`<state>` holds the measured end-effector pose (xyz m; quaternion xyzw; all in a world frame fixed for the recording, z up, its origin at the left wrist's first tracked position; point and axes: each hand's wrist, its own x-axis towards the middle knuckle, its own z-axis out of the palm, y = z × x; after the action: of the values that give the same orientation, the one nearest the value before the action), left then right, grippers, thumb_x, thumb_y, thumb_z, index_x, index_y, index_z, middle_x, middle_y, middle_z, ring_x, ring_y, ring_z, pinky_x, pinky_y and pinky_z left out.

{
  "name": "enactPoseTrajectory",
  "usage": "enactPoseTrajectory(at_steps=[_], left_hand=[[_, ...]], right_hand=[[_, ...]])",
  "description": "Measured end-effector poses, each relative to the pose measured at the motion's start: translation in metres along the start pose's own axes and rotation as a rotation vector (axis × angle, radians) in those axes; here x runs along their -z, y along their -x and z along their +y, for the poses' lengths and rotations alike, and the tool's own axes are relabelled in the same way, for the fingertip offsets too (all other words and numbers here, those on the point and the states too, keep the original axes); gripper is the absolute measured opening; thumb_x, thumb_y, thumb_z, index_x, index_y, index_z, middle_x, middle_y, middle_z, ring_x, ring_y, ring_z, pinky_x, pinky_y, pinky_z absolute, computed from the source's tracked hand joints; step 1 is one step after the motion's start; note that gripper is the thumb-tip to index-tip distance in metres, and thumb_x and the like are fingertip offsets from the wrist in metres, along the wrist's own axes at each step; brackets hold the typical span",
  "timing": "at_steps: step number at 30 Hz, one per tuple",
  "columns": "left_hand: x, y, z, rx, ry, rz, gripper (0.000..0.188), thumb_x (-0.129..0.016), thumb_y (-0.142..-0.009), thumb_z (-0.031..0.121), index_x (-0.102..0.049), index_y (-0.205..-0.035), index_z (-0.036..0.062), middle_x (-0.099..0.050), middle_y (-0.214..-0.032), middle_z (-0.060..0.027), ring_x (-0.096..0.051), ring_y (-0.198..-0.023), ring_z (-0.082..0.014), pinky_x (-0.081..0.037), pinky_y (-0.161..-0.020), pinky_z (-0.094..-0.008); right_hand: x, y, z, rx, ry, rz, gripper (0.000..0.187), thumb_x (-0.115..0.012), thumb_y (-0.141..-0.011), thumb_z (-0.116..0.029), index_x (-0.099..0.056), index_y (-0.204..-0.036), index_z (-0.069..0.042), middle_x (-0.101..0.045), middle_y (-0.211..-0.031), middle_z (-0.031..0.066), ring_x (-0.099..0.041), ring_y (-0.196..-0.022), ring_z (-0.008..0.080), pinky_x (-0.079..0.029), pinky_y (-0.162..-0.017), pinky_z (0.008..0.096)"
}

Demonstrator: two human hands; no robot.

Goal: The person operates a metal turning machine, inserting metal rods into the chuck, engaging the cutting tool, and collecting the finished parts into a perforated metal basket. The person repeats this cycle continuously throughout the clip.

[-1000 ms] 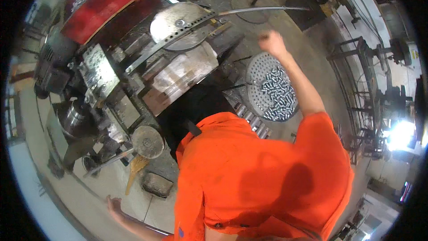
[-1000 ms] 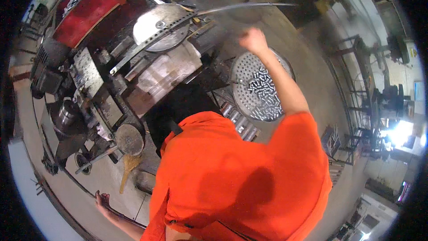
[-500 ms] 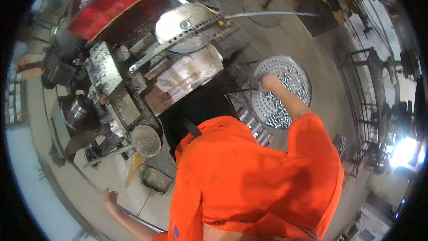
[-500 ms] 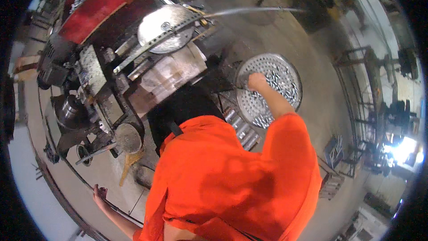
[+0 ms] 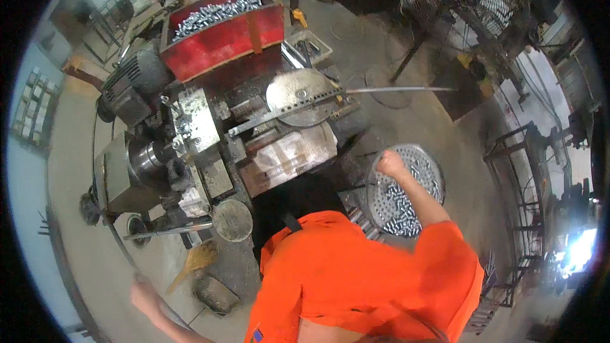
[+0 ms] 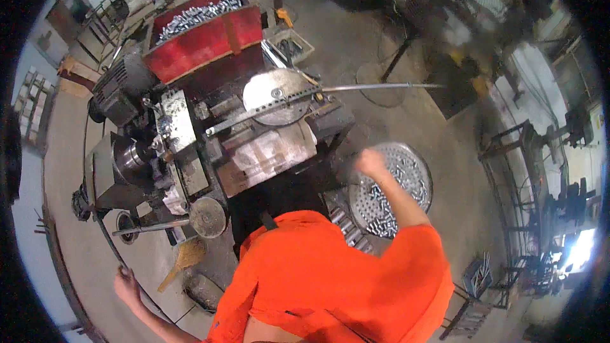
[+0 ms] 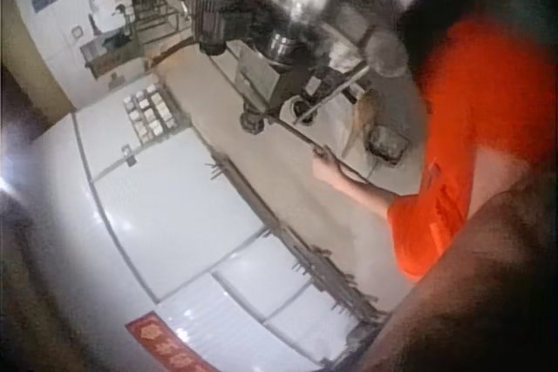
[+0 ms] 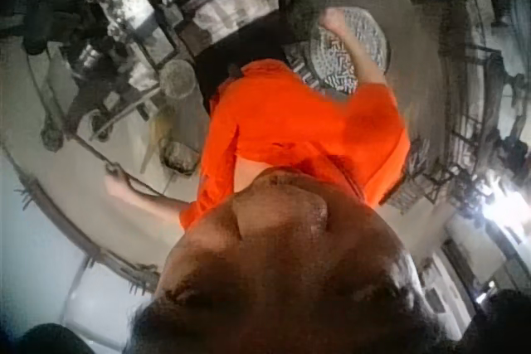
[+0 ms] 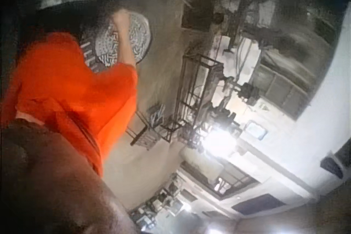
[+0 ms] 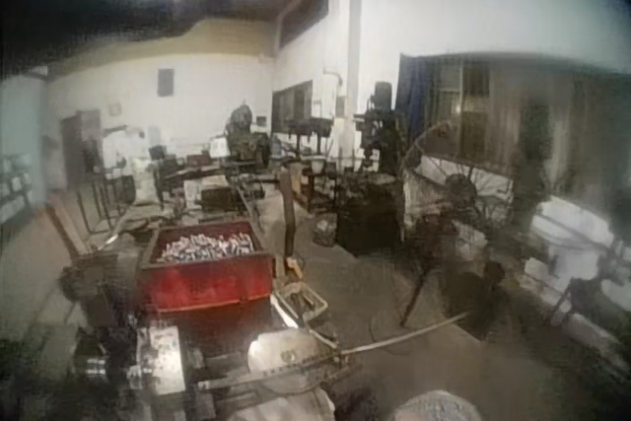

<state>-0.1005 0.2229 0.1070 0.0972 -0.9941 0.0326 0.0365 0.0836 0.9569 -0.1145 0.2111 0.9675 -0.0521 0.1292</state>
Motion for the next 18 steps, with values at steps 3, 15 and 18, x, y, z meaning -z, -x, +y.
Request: enactPoseTrajectory(at_steps=[3,15,18], left_hand=[[0.019,-0.004,0.069,-0.137,0.933,0.096,0.028,-0.057,-0.087,0.017,-0.059,-0.104,-0.0051,-0.063,-0.079,-0.0067,-0.058,-0.068,-0.0121,-0.046,-0.063,-0.026],[0.024,0.028,0.265,-0.345,1.833,-0.724,0.029,-0.055,-0.089,0.026,-0.062,-0.085,-0.0016,-0.063,-0.071,-0.0051,-0.059,-0.065,-0.013,-0.046,-0.065,-0.0277],[0.022,0.017,0.252,-0.626,1.367,-0.515,0.032,-0.056,-0.088,0.028,-0.064,-0.082,-0.0025,-0.061,-0.062,-0.0049,-0.058,-0.061,-0.0094,-0.045,-0.057,-0.0256]], right_hand=[[0.095,-0.012,-0.101,0.434,-0.452,0.318,0.015,-0.063,-0.058,-0.016,-0.066,-0.067,-0.005,-0.06,-0.077,0.0119,-0.058,-0.078,0.0297,-0.048,-0.07,0.0379],[0.22,0.026,-0.349,1.259,-1.116,0.298,0.029,-0.061,-0.056,-0.004,-0.066,-0.084,-0.005,-0.055,-0.098,0.0127,-0.057,-0.082,0.0263,-0.047,-0.072,0.0319],[0.215,0.022,-0.355,1.282,-0.917,0.409,0.018,-0.06,-0.056,-0.009,-0.063,-0.073,-0.005,-0.056,-0.094,0.0133,-0.056,-0.081,0.0297,-0.048,-0.069,0.0347]])
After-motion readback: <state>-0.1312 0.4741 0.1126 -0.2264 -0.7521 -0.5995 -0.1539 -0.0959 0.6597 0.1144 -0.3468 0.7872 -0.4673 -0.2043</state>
